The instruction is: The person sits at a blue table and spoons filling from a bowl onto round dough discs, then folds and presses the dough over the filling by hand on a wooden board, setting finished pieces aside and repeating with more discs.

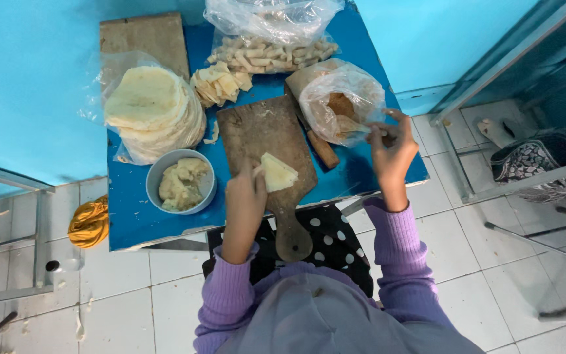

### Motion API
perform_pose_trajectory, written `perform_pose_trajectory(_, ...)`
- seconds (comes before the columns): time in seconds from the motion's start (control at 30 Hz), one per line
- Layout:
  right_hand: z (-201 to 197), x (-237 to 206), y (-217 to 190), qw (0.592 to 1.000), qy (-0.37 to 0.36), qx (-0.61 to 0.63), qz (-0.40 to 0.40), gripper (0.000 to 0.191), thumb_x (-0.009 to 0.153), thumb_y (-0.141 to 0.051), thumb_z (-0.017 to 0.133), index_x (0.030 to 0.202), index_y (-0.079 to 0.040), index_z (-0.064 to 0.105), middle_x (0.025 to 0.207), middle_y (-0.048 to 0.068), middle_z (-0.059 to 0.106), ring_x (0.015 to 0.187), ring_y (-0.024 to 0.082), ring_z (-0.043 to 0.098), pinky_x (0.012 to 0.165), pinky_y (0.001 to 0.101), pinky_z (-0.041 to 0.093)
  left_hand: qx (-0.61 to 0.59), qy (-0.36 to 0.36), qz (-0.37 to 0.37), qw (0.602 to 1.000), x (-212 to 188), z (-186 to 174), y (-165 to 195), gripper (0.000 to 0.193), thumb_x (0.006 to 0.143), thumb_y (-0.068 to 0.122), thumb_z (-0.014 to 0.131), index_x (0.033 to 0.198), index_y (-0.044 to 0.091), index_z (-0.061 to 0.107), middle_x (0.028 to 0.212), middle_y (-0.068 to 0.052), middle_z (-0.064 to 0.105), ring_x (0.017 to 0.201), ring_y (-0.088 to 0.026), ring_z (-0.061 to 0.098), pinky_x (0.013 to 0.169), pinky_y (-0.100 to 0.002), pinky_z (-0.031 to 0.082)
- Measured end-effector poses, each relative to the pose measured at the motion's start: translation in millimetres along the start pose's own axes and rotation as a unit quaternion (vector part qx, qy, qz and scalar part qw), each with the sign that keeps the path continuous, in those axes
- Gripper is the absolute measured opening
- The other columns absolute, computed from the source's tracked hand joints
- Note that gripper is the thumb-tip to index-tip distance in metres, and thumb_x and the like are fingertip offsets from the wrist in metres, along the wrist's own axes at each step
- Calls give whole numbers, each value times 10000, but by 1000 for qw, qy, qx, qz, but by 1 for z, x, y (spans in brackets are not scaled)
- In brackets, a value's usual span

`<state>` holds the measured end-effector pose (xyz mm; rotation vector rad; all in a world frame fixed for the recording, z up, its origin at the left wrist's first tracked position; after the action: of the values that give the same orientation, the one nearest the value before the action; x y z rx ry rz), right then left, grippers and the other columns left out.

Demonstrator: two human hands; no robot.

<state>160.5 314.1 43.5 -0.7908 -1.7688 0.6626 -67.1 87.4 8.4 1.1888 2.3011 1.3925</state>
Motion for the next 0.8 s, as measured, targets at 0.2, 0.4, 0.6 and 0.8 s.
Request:
perform_pose_trajectory(0.2,-23,-4,8,990,39,132,45,283,1049,92,606,1303,11,513,1020,200,770,768,136,707,693,247,563,24,78,105,991,-24,-22,29,344,925,65,661,1269,59,644,937,-241,714,819,-415,704,686,-480,536)
perform_pose_trajectory(0.4,-22,-26,1,977,14,193,88,305,1024,96,609,1297,3,509,1025,203,759,756,128,675,705,246,548,-4,32,-47,998,-33,-24,12,569,867,54,711,1384,-18,485,756,-193,707,693,-350,708,597,-455,518)
perform_pose_trajectory(0.6,47,-76,-14,946,-122,277,120,340,996,97,614,1295,-9,492,1034,199,752,806,149,691,721,275,577,7,52,-9,999,-38,-23,12,308,890,56,721,1166,-37,623,788,-201,699,688,-321,717,603,-432,535)
perform_pose_trajectory(0.8,68,-103,-36,965,-122,233,0,401,970,120,667,1294,-11,469,1102,197,743,975,204,735,815,312,614,8,68,15,998,-40,-26,11,158,926,17,660,1076,-33,652,909,-189,661,732,-301,693,648,-409,531)
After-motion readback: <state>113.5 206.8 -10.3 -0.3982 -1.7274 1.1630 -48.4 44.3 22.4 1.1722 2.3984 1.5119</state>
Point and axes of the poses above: each hand's wrist, its own x-axis towards the middle knuckle, its own z-axis out of the palm, y = z × x, the point moved 7 cm from there along x, towards the middle knuckle
